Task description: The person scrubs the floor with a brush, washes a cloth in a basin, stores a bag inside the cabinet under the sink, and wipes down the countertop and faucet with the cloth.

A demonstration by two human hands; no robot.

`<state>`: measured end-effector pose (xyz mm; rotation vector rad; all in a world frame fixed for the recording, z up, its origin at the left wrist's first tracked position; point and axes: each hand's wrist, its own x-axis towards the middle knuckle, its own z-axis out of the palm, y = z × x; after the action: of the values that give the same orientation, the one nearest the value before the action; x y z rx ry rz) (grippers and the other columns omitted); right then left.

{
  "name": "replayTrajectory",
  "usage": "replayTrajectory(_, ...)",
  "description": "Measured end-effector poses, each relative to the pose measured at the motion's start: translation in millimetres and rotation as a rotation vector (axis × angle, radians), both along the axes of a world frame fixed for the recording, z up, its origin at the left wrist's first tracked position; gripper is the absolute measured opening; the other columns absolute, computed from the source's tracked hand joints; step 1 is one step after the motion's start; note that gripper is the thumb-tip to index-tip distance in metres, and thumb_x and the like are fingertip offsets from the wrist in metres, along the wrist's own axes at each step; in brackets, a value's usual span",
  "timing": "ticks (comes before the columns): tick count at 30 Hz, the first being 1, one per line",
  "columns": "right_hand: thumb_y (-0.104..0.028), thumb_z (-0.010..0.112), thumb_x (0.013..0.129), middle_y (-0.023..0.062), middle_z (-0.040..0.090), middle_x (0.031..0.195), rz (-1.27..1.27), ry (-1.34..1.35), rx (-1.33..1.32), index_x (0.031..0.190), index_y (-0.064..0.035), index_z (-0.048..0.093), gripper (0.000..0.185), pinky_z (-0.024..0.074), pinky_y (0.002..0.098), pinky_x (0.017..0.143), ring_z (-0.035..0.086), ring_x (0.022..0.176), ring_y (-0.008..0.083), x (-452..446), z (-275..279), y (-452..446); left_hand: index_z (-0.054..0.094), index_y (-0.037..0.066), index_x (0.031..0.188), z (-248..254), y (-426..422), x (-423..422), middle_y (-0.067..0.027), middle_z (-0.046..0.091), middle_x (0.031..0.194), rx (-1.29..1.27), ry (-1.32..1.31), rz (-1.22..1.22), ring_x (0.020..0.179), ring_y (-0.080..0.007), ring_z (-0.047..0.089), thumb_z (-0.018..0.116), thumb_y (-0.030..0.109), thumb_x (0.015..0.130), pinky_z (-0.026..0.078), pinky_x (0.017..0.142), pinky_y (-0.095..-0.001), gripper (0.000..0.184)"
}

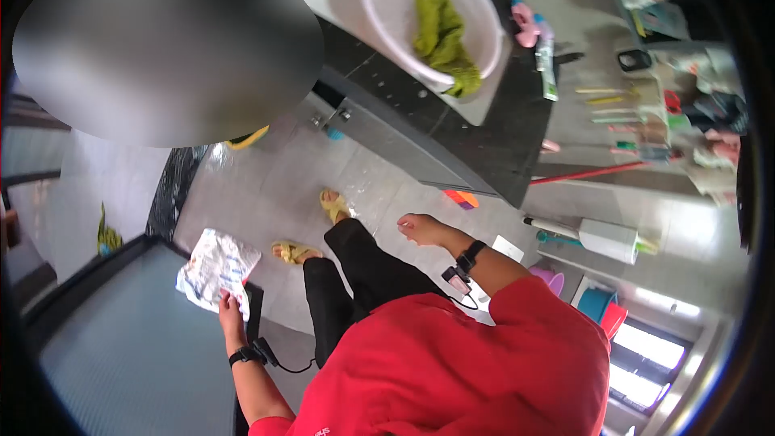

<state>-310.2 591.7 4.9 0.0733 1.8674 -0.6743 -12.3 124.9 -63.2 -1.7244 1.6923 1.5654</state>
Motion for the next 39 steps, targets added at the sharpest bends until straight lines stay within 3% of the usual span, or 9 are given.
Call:
replayTrajectory(7, -0.030, 0.052, 0.088, 0.0103, 0.060, 0.085, 0.107, -0.117, 0.218, 0.108, -0.0078, 0.057, 0.030, 0.0538, 0.0346, 0.053, 0.061, 0.069, 0.0205, 36.3, -112.6, 16.9, 0.048, -0.002, 0.122, -37.4, 26.1, 51.3, -0.0074, 0.060, 0.096, 0.025, -0.073, -0.078, 0.081, -0.0111, 0.054, 0.051, 0.018, 0.091, 0.044, 0.071, -0.0242, 0.037)
replayTrajectory(10, -0.031, 0.048, 0.088, 0.0148, 0.060, 0.069, 0.015, -0.089, 0.233, 0.091, -0.0037, 0.059, 0.030, 0.0506, 0.0379, 0.049, 0.059, 0.050, 0.0264, 74.4, -145.2, 28.4, 0.047, 0.004, 0.125, -88.8, 14.9, 76.1, -0.0025, 0.056, 0.090, 0.067, -0.161, -0.240, 0.076, -0.0105, 0.052, 0.050, 0.023, 0.090, 0.040, 0.056, -0.0234, 0.040)
replayTrajectory(15, -0.031, 0.050, 0.087, 0.0171, 0.062, 0.073, -0.052, -0.110, 0.326, 0.094, -0.0037, 0.058, 0.030, 0.0511, 0.0392, 0.052, 0.060, 0.052, 0.0290, 150.3, -238.3, 31.2, 0.049, -0.002, 0.119, -100.2, 13.5, 57.5, -0.0048, 0.058, 0.092, 0.105, -0.169, -0.256, 0.082, -0.0114, 0.053, 0.052, 0.017, 0.091, 0.044, 0.074, -0.0240, 0.033)
replayTrajectory(19, -0.031, 0.049, 0.087, 0.0173, 0.062, 0.085, -0.019, -0.283, 0.341, 0.099, -0.0046, 0.060, 0.031, 0.0547, 0.0366, 0.050, 0.063, 0.063, 0.0286, 211.8, -333.8, 35.0, 0.047, -0.002, 0.122, -140.8, 20.8, 52.6, -0.0094, 0.056, 0.113, 0.202, -0.033, -0.118, 0.103, -0.0151, 0.053, 0.048, 0.014, 0.094, 0.042, 0.091, -0.0266, 0.032)
replayTrajectory(28, -0.041, 0.056, 0.086, 0.0237, 0.057, 0.110, 0.018, -0.536, 0.515, 0.123, 0.0050, 0.045, 0.060, 0.0564, 0.0393, 0.054, 0.065, 0.080, 0.0320, 286.7, -500.1, 69.0, 0.048, 0.011, 0.124, -255.2, 25.1, 113.1, 0.0037, 0.057, 0.097, 0.289, -0.379, -0.110, 0.085, -0.0063, 0.051, 0.053, 0.024, 0.091, 0.038, 0.068, -0.0210, 0.035)
replayTrajectory(32, -0.044, 0.057, 0.084, 0.0238, 0.051, 0.119, -0.381, -0.736, 0.509, 0.129, 0.0097, 0.033, 0.074, 0.0559, 0.0453, 0.063, 0.057, 0.102, 0.0332, 323.8, -540.0, 64.3, 0.046, 0.007, 0.126, -259.8, 10.2, 120.9, 0.0018, 0.058, 0.102, 0.311, -0.412, -0.211, 0.090, -0.0088, 0.053, 0.054, 0.027, 0.092, 0.043, 0.072, -0.0241, 0.040)
replayTrajectory(35, -0.043, 0.059, 0.083, 0.0199, 0.051, 0.111, -0.575, -0.792, 0.452, 0.128, 0.0089, 0.035, 0.072, 0.0551, 0.0444, 0.065, 0.059, 0.088, 0.0318, 345.9, -551.7, 48.7, 0.045, 0.005, 0.127, -251.0, -2.7, 113.6, -0.0035, 0.058, 0.110, 0.305, -0.350, -0.196, 0.102, -0.0139, 0.053, 0.054, 0.028, 0.092, 0.044, 0.083, -0.0274, 0.043)
replayTrajectory(37, -0.038, 0.064, 0.081, 0.0167, 0.054, 0.102, -0.388, -0.852, 0.176, 0.123, 0.0061, 0.044, 0.064, 0.0549, 0.0402, 0.062, 0.059, 0.080, 0.0274, 369.0, -576.3, 73.5, 0.046, 0.003, 0.128, -245.6, -11.9, 110.5, -0.0084, 0.056, 0.117, 0.428, -0.236, -0.216, 0.109, -0.0177, 0.051, 0.056, 0.022, 0.090, 0.042, 0.091, -0.0285, 0.043)
replayTrajectory(39, -0.024, 0.073, 0.075, 0.0111, 0.059, 0.079, -0.642, -0.667, 0.279, 0.099, 0.0056, 0.059, 0.040, 0.0539, 0.0323, 0.054, 0.059, 0.067, 0.0194, 404.9, -597.6, 84.7, 0.047, 0.001, 0.126, -241.6, -10.8, 100.9, -0.0091, 0.056, 0.117, 0.424, -0.242, -0.185, 0.107, -0.0169, 0.052, 0.056, 0.018, 0.089, 0.042, 0.090, -0.0284, 0.042)
